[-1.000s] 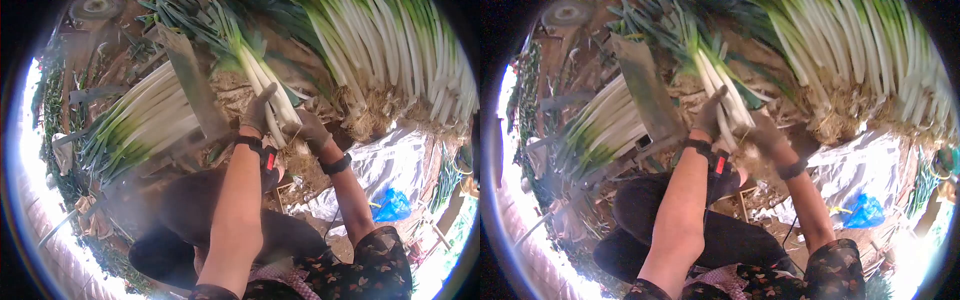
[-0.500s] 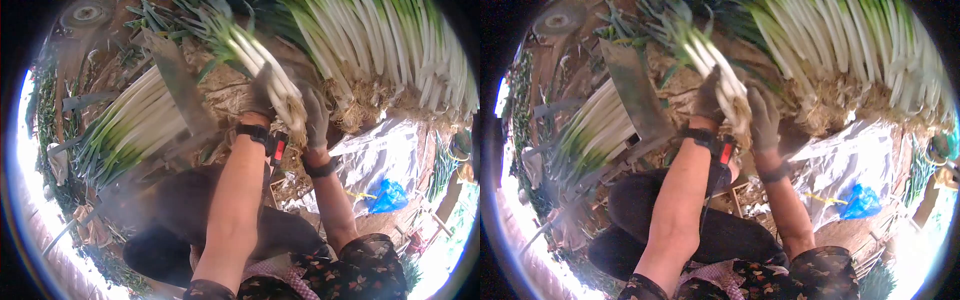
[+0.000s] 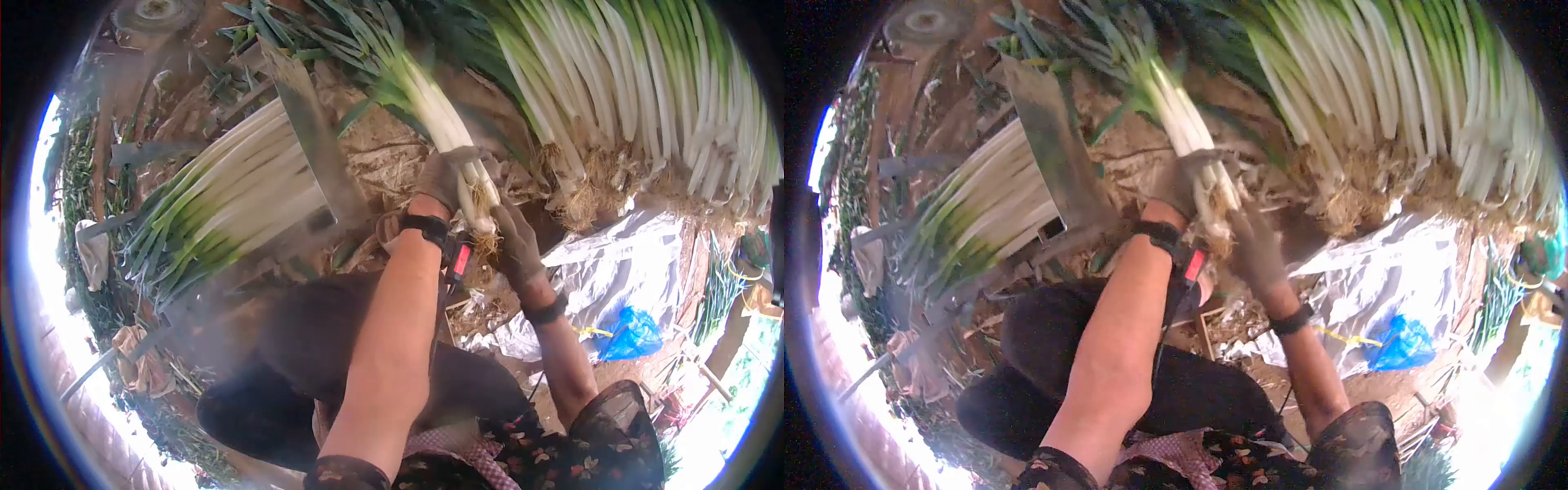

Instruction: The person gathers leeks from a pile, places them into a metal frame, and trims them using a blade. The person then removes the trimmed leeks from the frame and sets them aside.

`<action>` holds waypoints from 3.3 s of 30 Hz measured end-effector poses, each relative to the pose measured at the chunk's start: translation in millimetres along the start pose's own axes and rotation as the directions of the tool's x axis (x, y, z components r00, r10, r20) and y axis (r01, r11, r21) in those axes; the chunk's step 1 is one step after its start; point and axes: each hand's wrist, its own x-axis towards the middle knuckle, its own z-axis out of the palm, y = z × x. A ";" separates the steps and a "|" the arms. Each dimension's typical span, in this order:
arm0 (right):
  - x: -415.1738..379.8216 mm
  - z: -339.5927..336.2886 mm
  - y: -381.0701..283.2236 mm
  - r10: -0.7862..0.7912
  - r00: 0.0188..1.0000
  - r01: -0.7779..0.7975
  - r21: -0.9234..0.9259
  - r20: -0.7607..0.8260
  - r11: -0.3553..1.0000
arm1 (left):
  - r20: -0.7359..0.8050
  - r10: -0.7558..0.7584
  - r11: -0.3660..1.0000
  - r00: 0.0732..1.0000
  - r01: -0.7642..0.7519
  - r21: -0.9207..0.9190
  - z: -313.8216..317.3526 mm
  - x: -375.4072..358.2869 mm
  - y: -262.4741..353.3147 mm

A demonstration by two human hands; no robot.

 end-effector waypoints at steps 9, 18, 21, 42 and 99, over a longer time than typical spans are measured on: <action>3.8 -8.0 -15.4 -0.326 0.902 0.236 -0.308 -0.285 0.922 | -0.004 -0.014 1.000 1.000 0.014 -0.025 -17.1 42.0 -34.1; 61.5 1.1 -56.5 -0.136 0.991 0.099 -0.576 -0.021 0.811 | -0.087 0.064 0.997 0.994 -0.060 0.057 -7.8 10.0 -19.7; 84.2 -4.7 -64.6 0.079 0.985 0.067 -0.766 0.152 0.639 | -0.150 -0.073 0.997 0.986 0.078 0.028 -13.0 7.9 -26.0; 79.6 -3.3 -31.3 -0.089 0.930 0.315 -0.650 0.357 0.691 | -0.118 -0.154 0.982 0.981 0.165 0.090 -53.0 55.8 -59.4; -90.7 -124.5 -30.6 0.243 0.930 -0.163 -0.284 0.275 0.945 | 0.087 0.482 -0.225 0.872 0.027 0.974 -11.8 -22.8 31.4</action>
